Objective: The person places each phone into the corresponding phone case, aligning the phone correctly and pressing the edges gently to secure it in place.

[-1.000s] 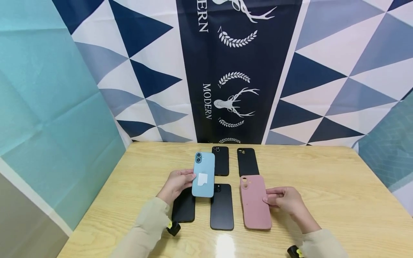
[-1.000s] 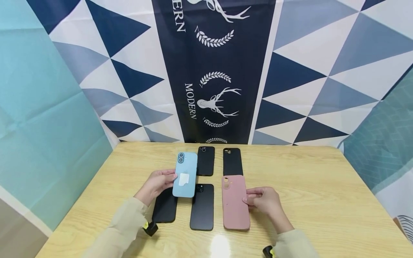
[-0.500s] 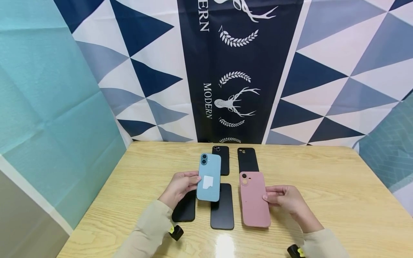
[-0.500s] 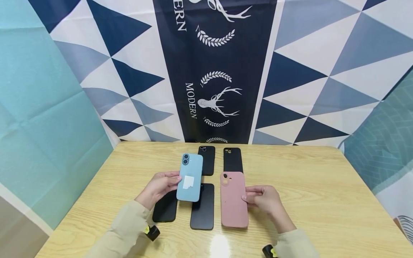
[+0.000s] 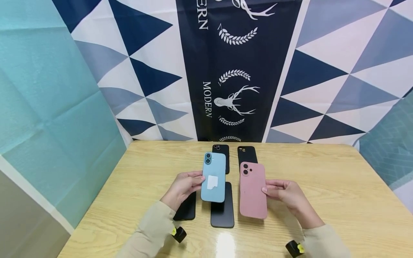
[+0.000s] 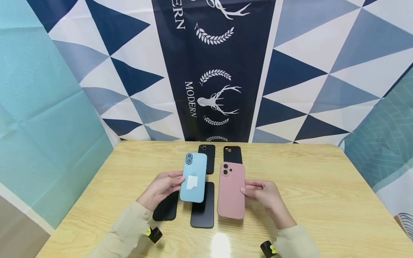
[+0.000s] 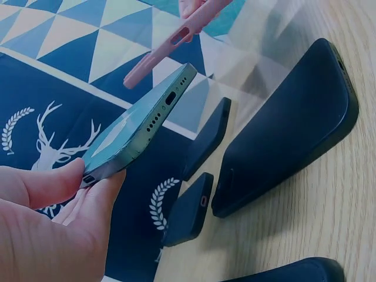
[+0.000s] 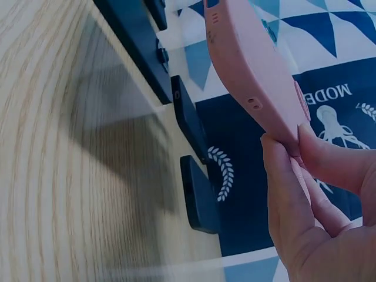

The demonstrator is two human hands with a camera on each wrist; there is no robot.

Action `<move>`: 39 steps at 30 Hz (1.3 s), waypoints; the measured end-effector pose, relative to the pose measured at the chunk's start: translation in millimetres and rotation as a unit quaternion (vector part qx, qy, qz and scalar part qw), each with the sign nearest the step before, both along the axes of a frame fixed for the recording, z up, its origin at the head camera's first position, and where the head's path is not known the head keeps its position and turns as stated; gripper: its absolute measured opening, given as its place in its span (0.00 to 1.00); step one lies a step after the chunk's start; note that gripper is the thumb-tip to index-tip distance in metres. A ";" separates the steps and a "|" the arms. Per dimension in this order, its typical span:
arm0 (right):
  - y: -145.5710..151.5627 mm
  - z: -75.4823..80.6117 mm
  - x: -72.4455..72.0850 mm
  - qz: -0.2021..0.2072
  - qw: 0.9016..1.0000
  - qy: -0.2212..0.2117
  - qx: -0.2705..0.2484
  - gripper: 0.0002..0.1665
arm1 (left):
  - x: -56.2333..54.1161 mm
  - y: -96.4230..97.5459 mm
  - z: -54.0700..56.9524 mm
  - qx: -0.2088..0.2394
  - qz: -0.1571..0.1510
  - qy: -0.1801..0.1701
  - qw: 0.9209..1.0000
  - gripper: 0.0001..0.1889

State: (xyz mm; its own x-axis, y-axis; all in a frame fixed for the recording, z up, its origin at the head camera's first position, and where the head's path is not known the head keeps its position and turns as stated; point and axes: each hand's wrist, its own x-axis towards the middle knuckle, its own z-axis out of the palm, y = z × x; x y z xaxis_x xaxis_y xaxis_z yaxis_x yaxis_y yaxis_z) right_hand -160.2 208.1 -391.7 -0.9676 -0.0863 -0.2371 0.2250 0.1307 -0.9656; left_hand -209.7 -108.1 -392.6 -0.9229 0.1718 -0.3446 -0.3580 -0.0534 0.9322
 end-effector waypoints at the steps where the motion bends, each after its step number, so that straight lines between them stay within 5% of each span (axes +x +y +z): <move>1: -0.5 1.3 -1.0 -0.001 1.000 0.004 0.000 0.29 | -0.6 0.4 1.0 0.000 0.001 0.003 1.000 0.20; 39: -15.0 13.0 -0.9 0.001 1.000 0.022 -0.014 0.33 | 20.3 15.9 5.4 0.039 -0.019 0.000 0.999 0.21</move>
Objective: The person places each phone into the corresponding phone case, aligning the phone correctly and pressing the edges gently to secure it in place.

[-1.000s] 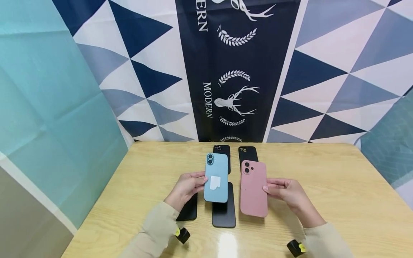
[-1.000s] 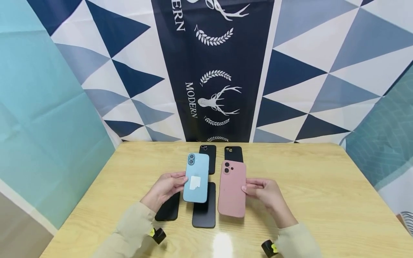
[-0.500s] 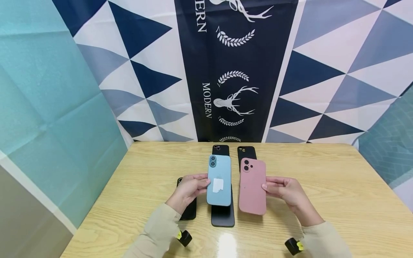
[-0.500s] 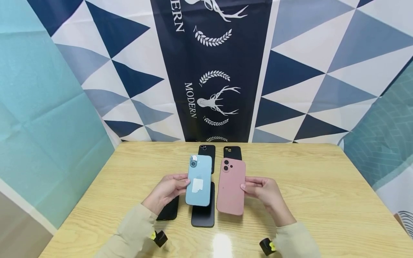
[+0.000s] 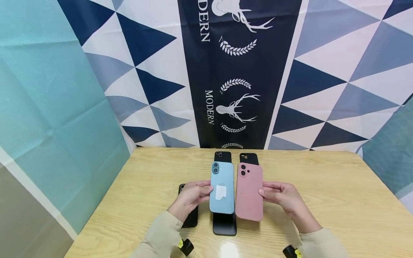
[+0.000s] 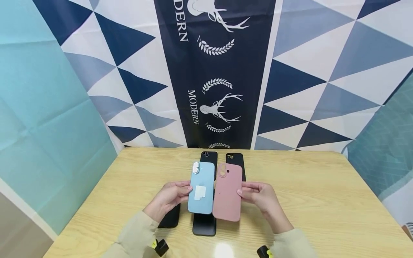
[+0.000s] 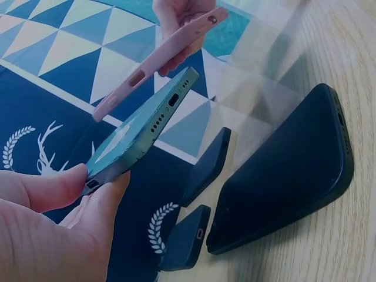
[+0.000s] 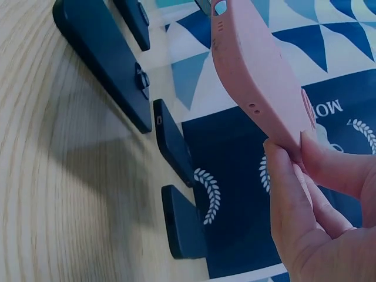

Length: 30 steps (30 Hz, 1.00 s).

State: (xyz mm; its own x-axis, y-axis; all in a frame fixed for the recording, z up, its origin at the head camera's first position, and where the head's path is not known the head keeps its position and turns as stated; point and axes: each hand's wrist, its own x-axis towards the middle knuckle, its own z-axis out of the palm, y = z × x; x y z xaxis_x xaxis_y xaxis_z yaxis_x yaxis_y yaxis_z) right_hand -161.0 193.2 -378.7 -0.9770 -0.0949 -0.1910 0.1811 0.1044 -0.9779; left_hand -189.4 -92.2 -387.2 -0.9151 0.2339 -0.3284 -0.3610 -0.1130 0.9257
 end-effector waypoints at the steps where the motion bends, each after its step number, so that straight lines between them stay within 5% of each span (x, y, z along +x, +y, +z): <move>1: -1.3 0.5 -0.1 -0.002 1.000 -0.001 0.000 0.34 | 0.4 0.5 0.0 0.001 0.000 0.000 1.000 0.21; 30: -20.3 -0.1 -1.0 0.009 1.000 -0.016 -0.017 0.36 | 3.3 5.5 -0.4 0.007 -0.009 0.001 1.000 0.20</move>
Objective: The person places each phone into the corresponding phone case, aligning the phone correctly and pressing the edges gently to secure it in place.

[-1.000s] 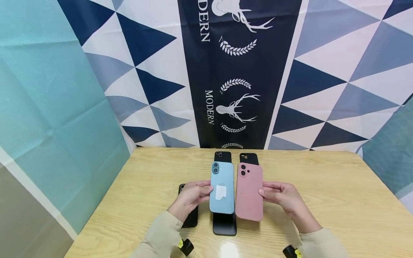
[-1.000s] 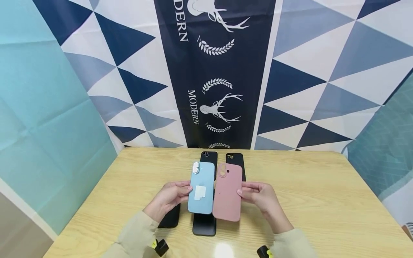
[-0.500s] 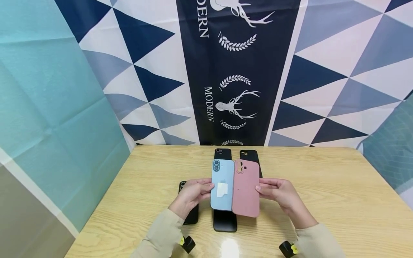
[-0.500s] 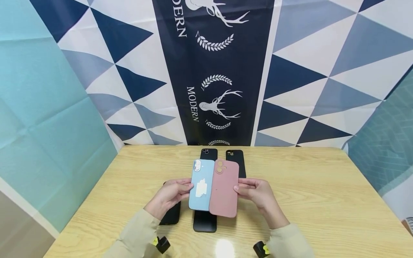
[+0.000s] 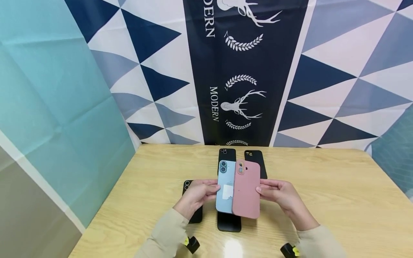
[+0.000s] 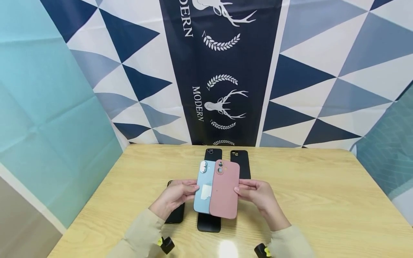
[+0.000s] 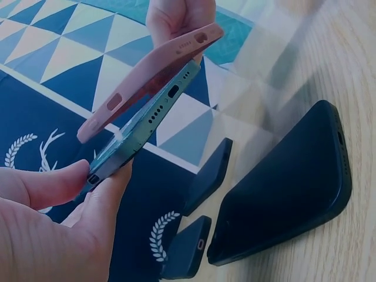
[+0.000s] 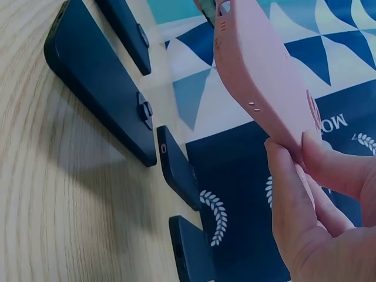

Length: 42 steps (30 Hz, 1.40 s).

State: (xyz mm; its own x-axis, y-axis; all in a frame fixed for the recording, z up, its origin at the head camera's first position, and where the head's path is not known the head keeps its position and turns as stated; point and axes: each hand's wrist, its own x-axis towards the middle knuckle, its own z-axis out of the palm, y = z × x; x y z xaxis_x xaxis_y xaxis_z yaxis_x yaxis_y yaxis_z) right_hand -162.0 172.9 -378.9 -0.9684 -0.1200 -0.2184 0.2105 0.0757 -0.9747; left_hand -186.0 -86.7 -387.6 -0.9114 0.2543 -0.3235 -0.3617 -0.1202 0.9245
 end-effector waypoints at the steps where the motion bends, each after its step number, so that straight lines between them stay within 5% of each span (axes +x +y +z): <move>1: -0.8 0.4 -0.7 -0.002 1.000 0.000 -0.002 0.35 | -0.6 0.5 0.6 0.000 -0.003 0.001 1.000 0.20; 30: -23.2 -0.3 -0.6 -0.006 1.000 -0.011 -0.009 0.32 | 8.7 11.6 1.2 0.004 -0.016 0.014 1.000 0.18; 42: -27.7 2.7 -0.2 -0.021 1.000 0.004 0.008 0.30 | 6.9 20.0 0.4 -0.006 0.003 0.012 1.000 0.19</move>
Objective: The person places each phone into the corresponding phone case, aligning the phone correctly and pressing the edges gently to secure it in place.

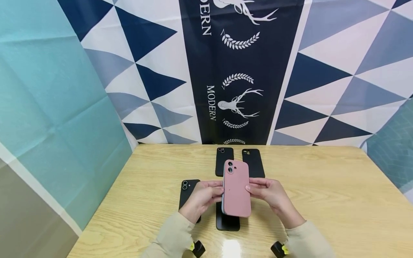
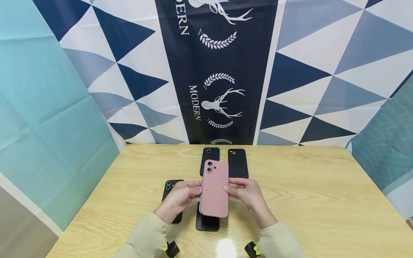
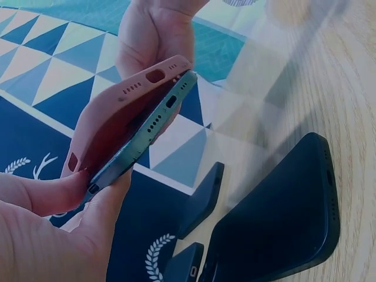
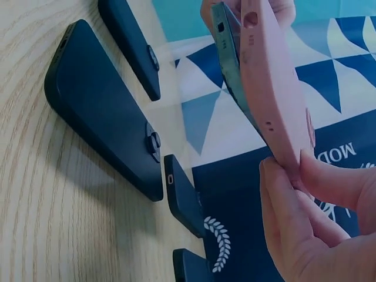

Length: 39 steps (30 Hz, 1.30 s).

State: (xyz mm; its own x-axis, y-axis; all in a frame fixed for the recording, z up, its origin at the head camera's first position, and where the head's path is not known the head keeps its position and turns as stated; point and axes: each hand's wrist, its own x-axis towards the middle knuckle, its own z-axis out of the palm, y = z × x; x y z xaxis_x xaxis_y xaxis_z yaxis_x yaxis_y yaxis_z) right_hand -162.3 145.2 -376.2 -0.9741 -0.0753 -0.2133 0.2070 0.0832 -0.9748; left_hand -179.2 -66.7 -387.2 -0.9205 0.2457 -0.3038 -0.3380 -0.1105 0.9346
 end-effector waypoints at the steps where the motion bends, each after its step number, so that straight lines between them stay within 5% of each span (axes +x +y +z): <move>1: -0.5 0.5 -0.1 -0.001 1.000 0.002 0.002 0.30 | 0.0 0.2 0.2 -0.001 0.001 0.001 1.000 0.19; 16: -5.7 0.2 3.7 -0.045 0.999 0.015 0.013 0.29 | 11.6 7.8 10.9 -0.070 0.022 0.066 0.995 0.17; 22: -4.2 0.5 2.4 -0.035 0.999 0.007 -0.007 0.31 | 11.1 7.7 13.5 -0.059 0.034 0.068 0.995 0.18; 28: -0.8 0.3 5.0 0.053 0.998 -0.001 -0.021 0.32 | 8.2 3.8 17.9 -0.036 0.057 0.051 0.996 0.19; 33: 2.7 -2.6 10.2 0.163 0.983 0.002 -0.084 0.28 | 5.3 -1.5 25.3 0.003 0.080 0.050 0.996 0.20; 39: 0.2 -2.2 13.3 0.157 0.980 0.006 -0.120 0.22 | 3.9 -4.4 27.8 0.021 0.084 0.053 0.995 0.20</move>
State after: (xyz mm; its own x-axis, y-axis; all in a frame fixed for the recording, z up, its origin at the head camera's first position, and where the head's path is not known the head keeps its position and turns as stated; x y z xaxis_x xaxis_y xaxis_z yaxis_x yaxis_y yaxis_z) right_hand -148.9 145.4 -378.3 -0.8969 -0.4191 -0.1412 0.1965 -0.0915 -0.9762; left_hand -175.3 -71.1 -359.5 -0.9757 0.0968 -0.1965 -0.2123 -0.1960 0.9573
